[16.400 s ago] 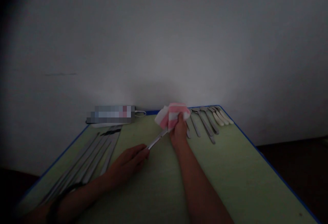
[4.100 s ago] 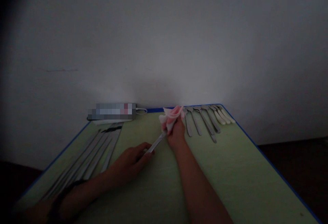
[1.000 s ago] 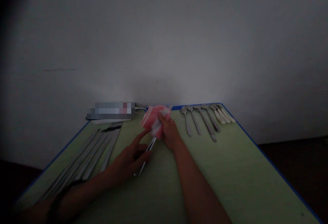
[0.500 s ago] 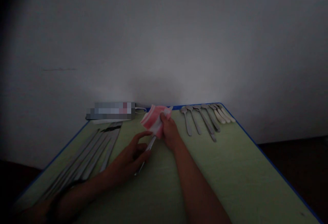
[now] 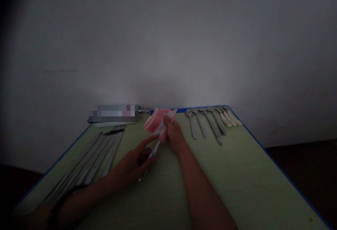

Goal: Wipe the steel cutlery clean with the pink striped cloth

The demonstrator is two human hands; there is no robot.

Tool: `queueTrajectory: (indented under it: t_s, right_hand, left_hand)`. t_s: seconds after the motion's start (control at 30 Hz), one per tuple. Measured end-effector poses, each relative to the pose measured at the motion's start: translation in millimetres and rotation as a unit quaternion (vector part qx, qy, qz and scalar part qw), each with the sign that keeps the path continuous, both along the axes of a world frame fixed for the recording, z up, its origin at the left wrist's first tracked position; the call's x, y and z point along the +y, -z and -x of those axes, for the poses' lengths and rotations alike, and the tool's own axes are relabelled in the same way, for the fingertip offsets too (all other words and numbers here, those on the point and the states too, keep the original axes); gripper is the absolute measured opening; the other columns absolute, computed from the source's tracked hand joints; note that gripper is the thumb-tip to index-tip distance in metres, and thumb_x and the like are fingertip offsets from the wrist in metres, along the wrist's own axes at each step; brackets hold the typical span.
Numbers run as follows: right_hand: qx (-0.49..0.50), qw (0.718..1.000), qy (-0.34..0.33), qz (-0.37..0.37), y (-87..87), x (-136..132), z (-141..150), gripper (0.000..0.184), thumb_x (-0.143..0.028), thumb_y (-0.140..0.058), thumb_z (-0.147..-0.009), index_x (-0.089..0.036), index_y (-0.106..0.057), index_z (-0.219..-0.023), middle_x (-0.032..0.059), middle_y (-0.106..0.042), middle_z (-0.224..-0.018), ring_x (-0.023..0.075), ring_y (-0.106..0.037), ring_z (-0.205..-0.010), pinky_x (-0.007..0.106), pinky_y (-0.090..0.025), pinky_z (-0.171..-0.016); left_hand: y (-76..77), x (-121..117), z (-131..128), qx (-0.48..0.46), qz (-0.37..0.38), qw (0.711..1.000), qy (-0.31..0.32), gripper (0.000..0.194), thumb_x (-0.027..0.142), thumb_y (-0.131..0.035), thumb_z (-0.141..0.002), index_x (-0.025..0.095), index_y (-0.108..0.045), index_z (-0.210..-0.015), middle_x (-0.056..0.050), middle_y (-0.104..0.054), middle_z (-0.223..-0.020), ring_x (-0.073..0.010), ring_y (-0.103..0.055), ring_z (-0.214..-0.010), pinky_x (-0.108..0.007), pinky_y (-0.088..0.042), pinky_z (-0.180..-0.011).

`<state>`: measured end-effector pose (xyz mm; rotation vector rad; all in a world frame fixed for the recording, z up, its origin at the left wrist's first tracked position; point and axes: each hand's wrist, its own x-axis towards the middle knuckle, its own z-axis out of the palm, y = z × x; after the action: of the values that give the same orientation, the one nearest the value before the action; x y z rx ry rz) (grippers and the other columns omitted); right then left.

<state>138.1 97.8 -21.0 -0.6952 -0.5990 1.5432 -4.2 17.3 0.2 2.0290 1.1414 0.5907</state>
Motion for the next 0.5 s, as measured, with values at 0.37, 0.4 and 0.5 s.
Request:
queueTrajectory:
  t_s: [0.37,0.4,0.5]
  right_hand:
    - [-0.003,1.000,0.001,-0.010,-0.2,-0.4,0.3,0.022,-0.036,-0.063,-0.070,-0.015,-0.062,-0.075,-0.0008,-0.064,-0.068,0.0102,-0.056,-0.059,0.024,-0.044,-0.061]
    - [0.000,1.000,0.003,-0.013,-0.2,-0.3,0.4,0.021,-0.036,-0.063,-0.071,-0.015,-0.062,-0.076,-0.0008,-0.064,-0.068,0.0102,-0.056,-0.059,0.024,-0.044,-0.061]
    - [0.003,1.000,0.003,-0.013,-0.1,0.1,0.5,0.020,-0.035,-0.062,-0.071,-0.015,-0.062,-0.075,-0.0007,-0.064,-0.067,0.0106,-0.056,-0.059,0.024,-0.044,-0.063]
  left_hand:
    - [-0.5,-0.4,0.1,0.013,-0.007,1.000,-0.002,0.055,0.020,-0.042,-0.086,0.022,-0.023,-0.138,0.008,-0.043,-0.061,-0.0103,-0.043,-0.052,-0.021,-0.032,-0.051]
    - [-1.0,-0.3,0.1,0.012,-0.006,1.000,-0.001,0.055,0.020,-0.042,-0.086,0.022,-0.023,-0.138,0.008,-0.043,-0.061,-0.0104,-0.044,-0.052,-0.021,-0.033,-0.051]
    - [-1.5,-0.2,0.2,0.004,0.001,1.000,0.002,0.055,0.020,-0.041,-0.086,0.021,-0.021,-0.138,0.007,-0.045,-0.062,-0.0107,-0.045,-0.053,-0.021,-0.034,-0.051]
